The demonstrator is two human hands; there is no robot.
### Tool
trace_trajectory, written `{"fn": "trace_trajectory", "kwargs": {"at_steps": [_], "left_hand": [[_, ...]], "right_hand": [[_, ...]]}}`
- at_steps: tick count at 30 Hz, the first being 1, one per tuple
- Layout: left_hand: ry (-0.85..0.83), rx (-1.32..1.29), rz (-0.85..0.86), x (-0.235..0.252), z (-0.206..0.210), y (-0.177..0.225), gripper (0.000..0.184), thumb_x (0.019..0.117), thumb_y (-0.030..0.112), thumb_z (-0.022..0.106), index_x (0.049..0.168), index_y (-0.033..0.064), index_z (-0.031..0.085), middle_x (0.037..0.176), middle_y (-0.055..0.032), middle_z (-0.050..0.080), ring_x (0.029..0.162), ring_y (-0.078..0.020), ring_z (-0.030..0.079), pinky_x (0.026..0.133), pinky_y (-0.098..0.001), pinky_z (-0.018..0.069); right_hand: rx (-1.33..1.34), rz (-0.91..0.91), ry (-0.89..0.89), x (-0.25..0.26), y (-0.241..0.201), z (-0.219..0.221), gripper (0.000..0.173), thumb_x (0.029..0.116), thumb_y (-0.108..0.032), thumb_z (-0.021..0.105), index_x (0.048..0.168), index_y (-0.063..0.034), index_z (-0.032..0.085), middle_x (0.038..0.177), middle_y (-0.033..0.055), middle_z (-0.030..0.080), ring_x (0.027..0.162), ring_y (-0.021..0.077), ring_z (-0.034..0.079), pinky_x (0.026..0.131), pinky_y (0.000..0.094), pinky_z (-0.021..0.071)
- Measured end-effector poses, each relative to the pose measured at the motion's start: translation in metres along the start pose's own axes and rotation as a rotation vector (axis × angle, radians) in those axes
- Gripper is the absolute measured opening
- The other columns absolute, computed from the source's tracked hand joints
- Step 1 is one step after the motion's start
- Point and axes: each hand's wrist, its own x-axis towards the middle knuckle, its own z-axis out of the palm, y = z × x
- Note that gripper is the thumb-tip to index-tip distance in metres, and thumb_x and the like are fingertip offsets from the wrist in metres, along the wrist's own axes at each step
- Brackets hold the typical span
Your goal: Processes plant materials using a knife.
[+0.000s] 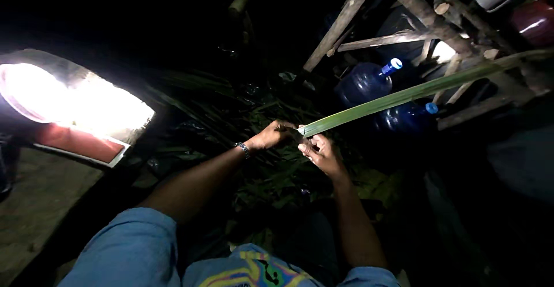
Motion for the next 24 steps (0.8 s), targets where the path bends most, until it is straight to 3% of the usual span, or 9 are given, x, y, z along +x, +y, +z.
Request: {"fn": "trace_trajectory", "kwargs": {"at_steps": [3, 5, 8, 10, 12, 16, 20, 22, 24], "left_hand": [[0.024, 0.133, -0.038, -0.006, -0.002, 0.008, 0.019, 0.1056, 0.011, 0.053, 0.104, -0.0006, 0.068, 0.077, -0.0028, 0.062, 0.060, -0.0048, 0.053, 0.057, -0.0221, 0.0476], [0.023, 0.251, -0.018, -0.008, -0.012, 0.014, 0.021, 0.1066, 0.013, 0.053, 0.108, -0.0016, 0.068, 0.081, -0.0049, 0.065, 0.064, -0.0059, 0.057, 0.063, -0.0237, 0.0515], [-0.009, 0.357, 0.024, -0.004, -0.048, 0.003, 0.018, 0.1042, 0.011, 0.056, 0.101, 0.0008, 0.070, 0.079, -0.0016, 0.065, 0.065, -0.0035, 0.057, 0.065, -0.0229, 0.0515], [-0.096, 0.511, -0.081, -0.005, -0.079, -0.005, 0.017, 0.1037, 0.013, 0.058, 0.101, 0.0031, 0.071, 0.082, -0.0041, 0.066, 0.071, -0.0085, 0.060, 0.069, -0.0279, 0.0531], [-0.219, 0.665, -0.333, -0.012, -0.109, -0.007, 0.022, 0.1038, 0.010, 0.059, 0.119, -0.0022, 0.069, 0.106, -0.0187, 0.069, 0.095, -0.0258, 0.065, 0.090, -0.0459, 0.0523], [-0.243, 0.858, -0.735, -0.033, -0.139, -0.022, 0.033, 0.1028, 0.009, 0.059, 0.134, -0.0023, 0.059, 0.125, -0.0261, 0.062, 0.115, -0.0389, 0.061, 0.100, -0.0564, 0.0459], [-0.230, 0.915, -0.913, -0.037, -0.132, -0.020, 0.038, 0.1038, 0.017, 0.059, 0.138, -0.0002, 0.056, 0.129, -0.0253, 0.062, 0.119, -0.0381, 0.060, 0.102, -0.0574, 0.0453], [-0.323, 0.853, -0.873, -0.029, -0.111, -0.008, 0.030, 0.1050, 0.021, 0.057, 0.126, 0.0006, 0.061, 0.111, -0.0164, 0.064, 0.098, -0.0240, 0.060, 0.088, -0.0444, 0.0494], [-0.361, 0.643, -0.779, -0.017, -0.089, -0.002, 0.034, 0.1069, 0.027, 0.054, 0.128, 0.0007, 0.062, 0.112, -0.0124, 0.065, 0.097, -0.0162, 0.061, 0.092, -0.0378, 0.0503]], "right_hand": [[-0.020, 0.081, -0.156, -0.001, -0.004, -0.004, 0.031, 0.0927, -0.020, 0.071, 0.111, 0.0020, 0.058, 0.077, -0.0041, 0.061, 0.064, 0.0006, 0.056, 0.059, 0.0175, 0.0473], [0.105, 0.097, -0.144, -0.003, -0.009, -0.009, 0.029, 0.0913, -0.017, 0.071, 0.106, -0.0002, 0.054, 0.074, -0.0055, 0.057, 0.060, 0.0004, 0.053, 0.054, 0.0160, 0.0442], [0.457, 0.060, 0.135, -0.007, -0.010, -0.029, 0.023, 0.0892, -0.010, 0.066, 0.110, -0.0021, 0.061, 0.068, -0.0036, 0.058, 0.051, 0.0017, 0.049, 0.047, 0.0165, 0.0429], [0.626, -0.038, 0.313, -0.006, 0.000, -0.050, 0.011, 0.0864, -0.017, 0.067, 0.095, -0.0108, 0.068, 0.058, -0.0055, 0.054, 0.045, 0.0014, 0.046, 0.044, 0.0174, 0.0404], [0.758, -0.154, 0.411, -0.007, 0.011, -0.073, 0.023, 0.0866, -0.024, 0.074, 0.106, -0.0135, 0.069, 0.056, -0.0071, 0.053, 0.043, 0.0017, 0.046, 0.042, 0.0178, 0.0409], [0.735, -0.069, 0.532, -0.016, 0.020, -0.094, 0.030, 0.0980, -0.014, 0.055, 0.128, -0.0126, 0.059, 0.059, -0.0060, 0.049, 0.043, 0.0024, 0.043, 0.042, 0.0173, 0.0395], [0.641, 0.166, 0.503, -0.011, 0.020, -0.083, 0.028, 0.1018, -0.005, 0.055, 0.129, -0.0070, 0.060, 0.067, -0.0002, 0.052, 0.046, 0.0032, 0.042, 0.042, 0.0167, 0.0385], [0.648, 0.225, 0.427, -0.006, 0.020, -0.071, 0.028, 0.1020, -0.007, 0.056, 0.129, -0.0078, 0.060, 0.068, -0.0003, 0.052, 0.046, 0.0030, 0.042, 0.041, 0.0167, 0.0377], [0.635, 0.282, 0.343, -0.001, 0.018, -0.055, 0.028, 0.1020, -0.008, 0.059, 0.130, -0.0075, 0.061, 0.071, 0.0011, 0.055, 0.046, 0.0034, 0.043, 0.041, 0.0161, 0.0380]]}}
